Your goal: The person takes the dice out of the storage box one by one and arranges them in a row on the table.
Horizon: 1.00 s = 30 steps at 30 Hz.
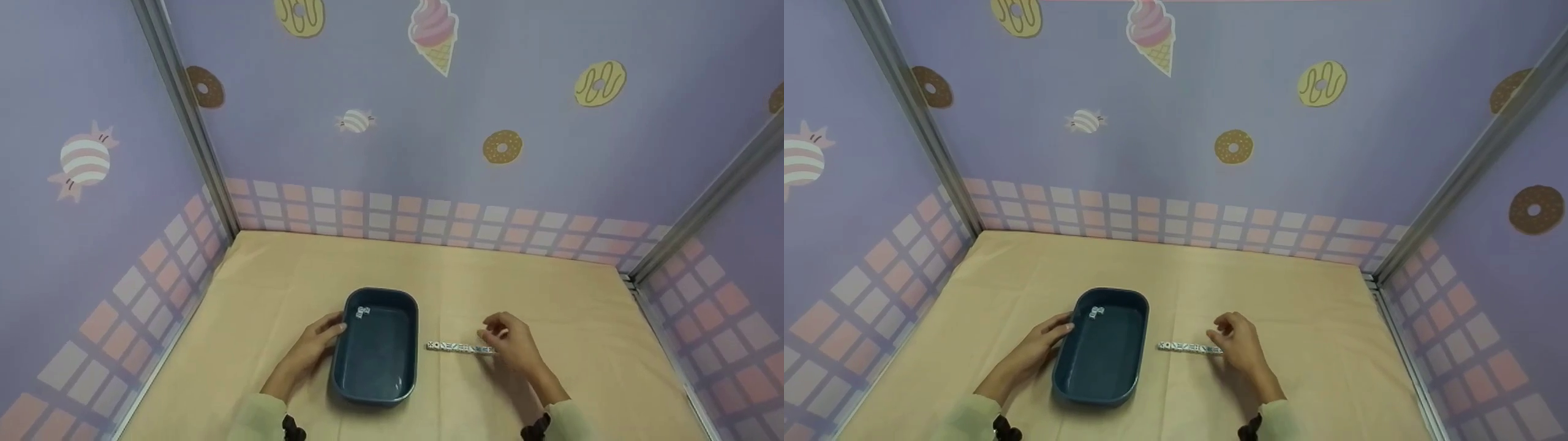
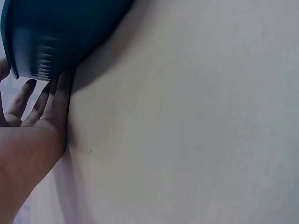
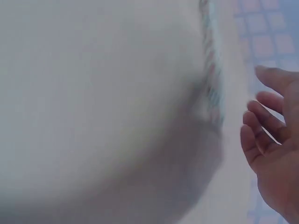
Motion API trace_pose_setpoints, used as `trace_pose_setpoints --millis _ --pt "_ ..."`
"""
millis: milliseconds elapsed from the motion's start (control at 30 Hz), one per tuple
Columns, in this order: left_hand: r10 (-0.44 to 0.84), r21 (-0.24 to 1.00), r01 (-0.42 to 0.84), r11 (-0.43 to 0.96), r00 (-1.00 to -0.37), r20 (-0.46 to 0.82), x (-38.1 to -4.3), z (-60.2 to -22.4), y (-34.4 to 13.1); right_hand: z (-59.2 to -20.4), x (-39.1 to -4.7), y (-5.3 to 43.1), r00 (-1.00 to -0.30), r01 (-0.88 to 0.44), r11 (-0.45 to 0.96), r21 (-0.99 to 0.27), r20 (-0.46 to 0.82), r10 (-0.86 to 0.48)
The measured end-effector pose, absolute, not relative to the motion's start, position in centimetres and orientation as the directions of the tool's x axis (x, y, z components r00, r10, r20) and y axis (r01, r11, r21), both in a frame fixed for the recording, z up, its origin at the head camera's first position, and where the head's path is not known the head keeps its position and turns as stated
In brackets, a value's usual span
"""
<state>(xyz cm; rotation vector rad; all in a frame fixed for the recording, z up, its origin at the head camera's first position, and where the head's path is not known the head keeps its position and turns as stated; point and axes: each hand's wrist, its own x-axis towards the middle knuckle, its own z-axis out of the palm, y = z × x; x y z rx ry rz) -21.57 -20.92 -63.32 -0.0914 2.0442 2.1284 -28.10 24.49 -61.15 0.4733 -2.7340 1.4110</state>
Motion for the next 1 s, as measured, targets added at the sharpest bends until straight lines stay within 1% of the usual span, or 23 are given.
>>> trace_pose_setpoints --millis 167,333,433,667,833,1000 --pt "0.094 0.984 -0.174 -0.039 -0.981 -0.170 -21.8 -63.2 -20.9 -59.1 -29.1 18.4 -0.911 -0.404 0.437 -0.804 0.307 -0.276" --pt "0.128 0.985 -0.162 -0.053 -0.980 -0.154 -21.8 -63.5 -21.1 -57.8 -29.7 11.9 -0.867 -0.476 0.367 -0.799 0.357 -0.348" --pt "0.140 0.986 -0.157 -0.061 -0.979 -0.147 -21.7 -63.5 -21.1 -57.6 -29.8 8.5 -0.860 -0.479 0.354 -0.803 0.350 -0.370" --pt "0.149 0.986 -0.149 -0.073 -0.979 -0.137 -21.7 -63.3 -21.2 -58.5 -29.8 2.6 -0.890 -0.410 0.362 -0.837 0.280 -0.359" --pt "0.162 0.986 -0.151 -0.068 -0.977 -0.139 -21.5 -63.2 -21.3 -60.1 -29.9 0.3 -0.905 -0.390 0.442 -0.808 0.248 -0.345" --pt "0.162 0.986 -0.152 -0.066 -0.977 -0.139 -21.7 -63.3 -21.4 -61.3 -30.0 -0.6 -0.906 -0.395 0.544 -0.740 0.215 -0.365"
